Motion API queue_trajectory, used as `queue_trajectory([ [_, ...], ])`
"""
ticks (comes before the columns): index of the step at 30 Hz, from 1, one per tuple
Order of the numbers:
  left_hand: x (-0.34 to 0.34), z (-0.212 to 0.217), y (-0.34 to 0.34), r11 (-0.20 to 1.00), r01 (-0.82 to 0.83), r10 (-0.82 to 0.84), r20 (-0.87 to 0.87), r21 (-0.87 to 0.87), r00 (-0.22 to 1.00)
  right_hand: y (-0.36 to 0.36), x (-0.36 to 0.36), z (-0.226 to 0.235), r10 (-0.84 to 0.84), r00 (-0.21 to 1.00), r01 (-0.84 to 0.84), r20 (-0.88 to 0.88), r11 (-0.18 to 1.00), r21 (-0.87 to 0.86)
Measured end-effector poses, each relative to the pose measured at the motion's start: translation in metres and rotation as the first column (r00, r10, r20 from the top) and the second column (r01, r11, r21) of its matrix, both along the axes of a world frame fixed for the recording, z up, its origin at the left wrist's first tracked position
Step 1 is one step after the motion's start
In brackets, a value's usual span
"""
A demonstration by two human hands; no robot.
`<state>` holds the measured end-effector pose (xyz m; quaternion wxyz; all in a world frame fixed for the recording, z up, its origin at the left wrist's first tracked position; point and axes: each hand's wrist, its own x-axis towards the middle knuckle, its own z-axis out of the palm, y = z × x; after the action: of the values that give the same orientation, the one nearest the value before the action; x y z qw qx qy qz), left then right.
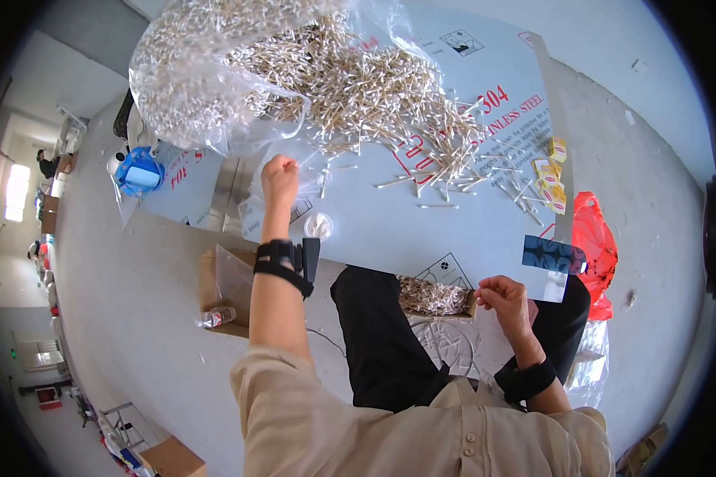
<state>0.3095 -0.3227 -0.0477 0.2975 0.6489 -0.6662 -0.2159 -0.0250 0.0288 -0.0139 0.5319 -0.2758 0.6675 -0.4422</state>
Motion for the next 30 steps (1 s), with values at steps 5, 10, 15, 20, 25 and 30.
queue_trajectory([
  [5, -0.032, -0.006, -0.018, 0.991, 0.014, -0.063, 0.369, 0.135, 0.927, 0.002, -0.001, -0.005, -0.008, 1.000, 0.009, -0.029, 1.000, 0.019],
  [10, -0.019, 0.014, -0.025, 0.983, -0.030, -0.031, 0.327, 0.179, 0.944, -0.002, -0.001, -0.001, -0.006, 0.999, 0.007, 0.034, 1.000, -0.029],
  [15, -0.066, 0.070, 0.054, 0.948, 0.211, -0.071, -0.486, 0.239, 0.871, -0.012, -0.001, 0.016, -0.013, 0.996, 0.019, 0.083, 0.997, -0.076],
  [20, -0.102, 0.072, 0.178, 0.903, 0.415, -0.297, -0.541, 0.109, 0.787, -0.023, 0.024, 0.049, 0.038, 0.985, -0.001, 0.166, 0.975, -0.221],
  [25, -0.151, 0.067, 0.272, 0.878, 0.472, -0.369, -0.510, 0.085, 0.777, -0.006, 0.026, 0.049, 0.072, 0.984, -0.029, 0.165, 0.968, -0.249],
  [30, -0.173, 0.059, 0.320, 0.879, 0.469, -0.387, -0.453, 0.080, 0.803, 0.027, 0.018, 0.030, 0.041, 0.980, -0.005, 0.193, 0.983, -0.186],
])
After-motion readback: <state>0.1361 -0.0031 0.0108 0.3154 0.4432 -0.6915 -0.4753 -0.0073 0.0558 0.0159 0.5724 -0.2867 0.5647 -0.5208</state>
